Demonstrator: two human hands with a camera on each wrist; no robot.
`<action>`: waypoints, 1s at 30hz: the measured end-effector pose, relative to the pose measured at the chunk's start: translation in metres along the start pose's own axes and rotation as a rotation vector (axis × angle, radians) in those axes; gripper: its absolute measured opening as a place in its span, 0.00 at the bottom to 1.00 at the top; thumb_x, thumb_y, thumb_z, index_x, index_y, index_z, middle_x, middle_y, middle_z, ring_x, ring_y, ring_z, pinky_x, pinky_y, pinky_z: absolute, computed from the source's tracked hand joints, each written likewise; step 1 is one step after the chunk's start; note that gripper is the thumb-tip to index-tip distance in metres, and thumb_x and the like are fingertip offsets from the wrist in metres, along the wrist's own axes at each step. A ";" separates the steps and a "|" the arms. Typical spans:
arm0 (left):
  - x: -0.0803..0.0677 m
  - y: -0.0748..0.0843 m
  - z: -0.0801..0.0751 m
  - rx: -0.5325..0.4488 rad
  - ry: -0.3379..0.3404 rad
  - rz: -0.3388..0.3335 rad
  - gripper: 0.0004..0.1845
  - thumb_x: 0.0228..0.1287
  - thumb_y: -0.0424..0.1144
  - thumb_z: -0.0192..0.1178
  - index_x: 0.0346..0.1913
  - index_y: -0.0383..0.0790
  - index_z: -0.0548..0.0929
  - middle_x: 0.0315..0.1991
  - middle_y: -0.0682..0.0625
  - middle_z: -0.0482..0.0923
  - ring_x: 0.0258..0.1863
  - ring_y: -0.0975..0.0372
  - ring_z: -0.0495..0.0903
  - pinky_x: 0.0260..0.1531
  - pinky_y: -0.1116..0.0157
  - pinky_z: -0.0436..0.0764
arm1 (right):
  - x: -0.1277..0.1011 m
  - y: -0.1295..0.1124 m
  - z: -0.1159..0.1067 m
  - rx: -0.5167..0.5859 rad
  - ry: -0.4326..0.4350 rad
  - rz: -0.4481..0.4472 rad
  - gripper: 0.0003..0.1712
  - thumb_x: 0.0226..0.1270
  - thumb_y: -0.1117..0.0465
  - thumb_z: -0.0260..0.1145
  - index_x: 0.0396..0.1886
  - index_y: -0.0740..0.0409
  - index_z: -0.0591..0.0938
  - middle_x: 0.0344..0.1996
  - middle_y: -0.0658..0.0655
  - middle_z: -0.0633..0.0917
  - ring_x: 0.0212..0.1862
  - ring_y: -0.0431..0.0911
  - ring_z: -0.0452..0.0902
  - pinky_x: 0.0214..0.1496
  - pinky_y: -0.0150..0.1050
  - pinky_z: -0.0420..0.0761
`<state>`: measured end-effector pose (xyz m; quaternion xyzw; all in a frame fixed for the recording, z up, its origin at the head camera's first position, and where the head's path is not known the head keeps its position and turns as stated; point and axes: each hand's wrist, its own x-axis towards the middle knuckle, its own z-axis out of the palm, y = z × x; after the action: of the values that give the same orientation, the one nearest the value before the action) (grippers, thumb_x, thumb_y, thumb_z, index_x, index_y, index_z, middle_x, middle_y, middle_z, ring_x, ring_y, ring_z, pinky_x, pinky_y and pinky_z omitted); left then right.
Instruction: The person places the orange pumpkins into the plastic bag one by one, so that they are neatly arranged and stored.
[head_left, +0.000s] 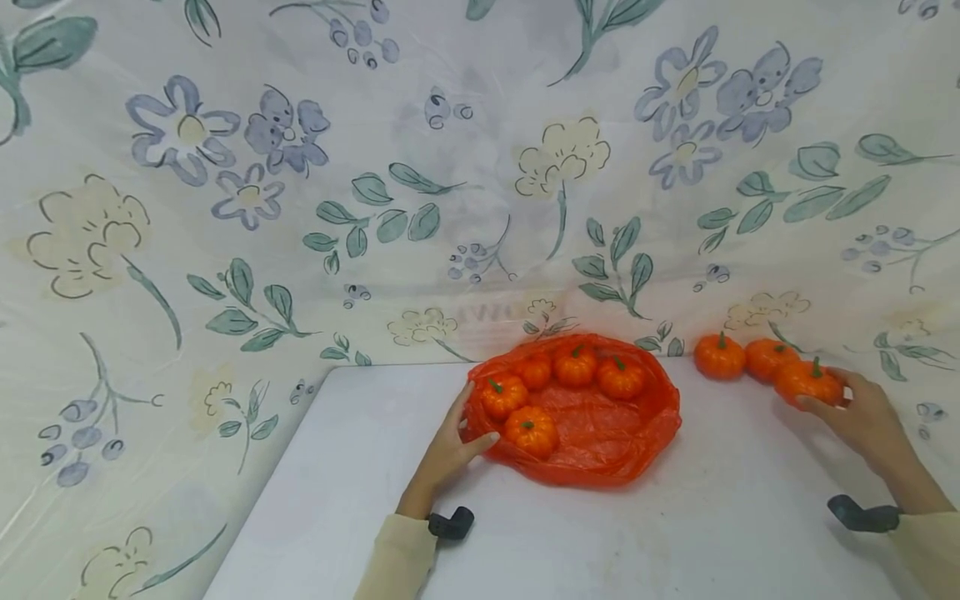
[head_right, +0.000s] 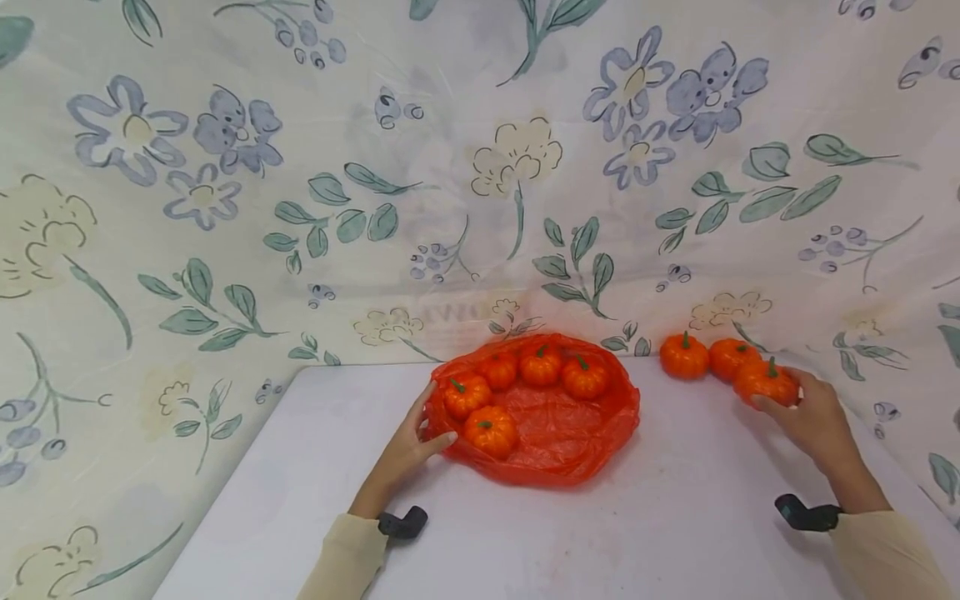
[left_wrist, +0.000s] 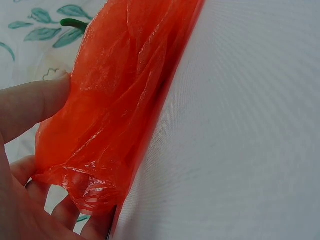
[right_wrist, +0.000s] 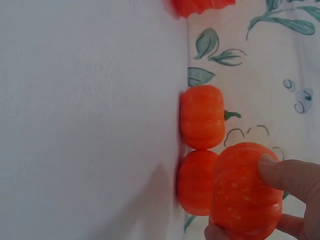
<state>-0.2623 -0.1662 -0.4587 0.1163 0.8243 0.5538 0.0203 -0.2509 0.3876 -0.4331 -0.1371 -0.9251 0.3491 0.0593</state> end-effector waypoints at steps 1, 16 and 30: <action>-0.002 0.006 -0.001 0.007 -0.003 -0.005 0.49 0.63 0.38 0.65 0.81 0.42 0.48 0.80 0.40 0.50 0.75 0.42 0.58 0.71 0.38 0.62 | 0.000 -0.001 0.000 0.003 0.001 -0.003 0.54 0.71 0.41 0.62 0.76 0.75 0.48 0.69 0.84 0.54 0.61 0.76 0.57 0.60 0.72 0.70; -0.005 0.011 -0.001 -0.007 0.006 -0.002 0.48 0.62 0.38 0.65 0.80 0.41 0.49 0.80 0.41 0.51 0.75 0.42 0.58 0.71 0.38 0.62 | -0.001 -0.007 0.003 0.014 -0.010 -0.029 0.55 0.71 0.40 0.62 0.76 0.74 0.48 0.69 0.84 0.53 0.62 0.76 0.56 0.59 0.73 0.71; -0.005 0.012 -0.001 -0.005 -0.008 0.003 0.48 0.63 0.37 0.65 0.80 0.39 0.48 0.79 0.39 0.52 0.74 0.42 0.59 0.71 0.40 0.63 | -0.004 -0.014 0.002 0.027 -0.025 -0.095 0.57 0.69 0.36 0.61 0.77 0.72 0.48 0.71 0.83 0.52 0.64 0.77 0.56 0.57 0.74 0.70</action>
<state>-0.2553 -0.1635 -0.4476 0.1195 0.8227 0.5553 0.0231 -0.2508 0.3752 -0.4250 -0.0881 -0.9265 0.3599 0.0661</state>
